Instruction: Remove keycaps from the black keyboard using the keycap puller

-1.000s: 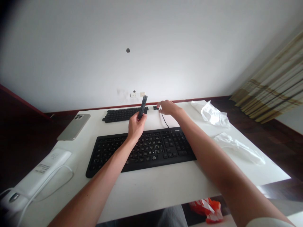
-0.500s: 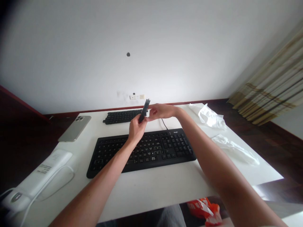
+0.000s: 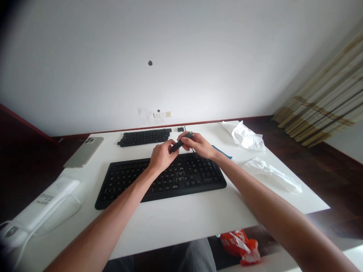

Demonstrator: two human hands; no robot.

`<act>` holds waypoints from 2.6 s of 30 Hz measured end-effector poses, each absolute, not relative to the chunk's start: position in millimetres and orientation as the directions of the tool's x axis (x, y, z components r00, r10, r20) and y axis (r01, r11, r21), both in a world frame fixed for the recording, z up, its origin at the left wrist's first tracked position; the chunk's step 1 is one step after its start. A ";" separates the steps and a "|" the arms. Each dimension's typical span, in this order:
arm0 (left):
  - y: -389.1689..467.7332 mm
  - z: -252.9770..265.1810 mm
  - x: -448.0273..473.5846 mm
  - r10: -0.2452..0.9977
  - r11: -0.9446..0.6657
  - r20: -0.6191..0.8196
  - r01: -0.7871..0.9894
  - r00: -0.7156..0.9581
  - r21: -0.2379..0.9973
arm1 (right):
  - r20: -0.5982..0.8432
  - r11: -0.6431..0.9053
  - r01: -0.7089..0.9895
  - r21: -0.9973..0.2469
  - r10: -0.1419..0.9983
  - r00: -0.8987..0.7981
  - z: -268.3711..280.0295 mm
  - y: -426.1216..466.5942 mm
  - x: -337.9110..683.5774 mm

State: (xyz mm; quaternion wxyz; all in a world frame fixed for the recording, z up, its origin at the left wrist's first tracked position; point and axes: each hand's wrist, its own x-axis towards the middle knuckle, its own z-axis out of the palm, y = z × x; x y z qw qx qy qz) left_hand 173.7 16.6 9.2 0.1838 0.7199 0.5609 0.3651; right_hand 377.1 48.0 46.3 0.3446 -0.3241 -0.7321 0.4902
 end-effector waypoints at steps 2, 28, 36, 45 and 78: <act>17.0 9.6 174.1 0.942 -0.300 0.321 0.671 0.097 0.678 | 0.154 0.191 0.020 -0.981 0.843 -0.515 35.2 46.7 377.9; 13.5 5.9 175.4 0.883 -0.456 0.421 0.589 0.207 0.667 | 0.126 0.062 -0.586 -0.808 0.990 -0.070 37.6 53.3 384.7; 16.7 6.3 175.8 0.901 -0.428 0.382 0.551 0.204 0.717 | 0.068 -0.170 -0.657 -0.734 0.945 -0.321 52.6 35.2 379.9; 17.2 5.2 175.0 0.902 -0.428 0.376 0.547 0.212 0.719 | 0.068 -0.183 -0.631 -0.754 0.933 -0.352 44.2 36.0 377.2; -13.9 33.4 187.6 0.875 -0.454 0.208 0.591 0.438 0.667 | -0.036 -0.149 -0.663 -0.734 0.983 -0.181 39.9 44.5 377.8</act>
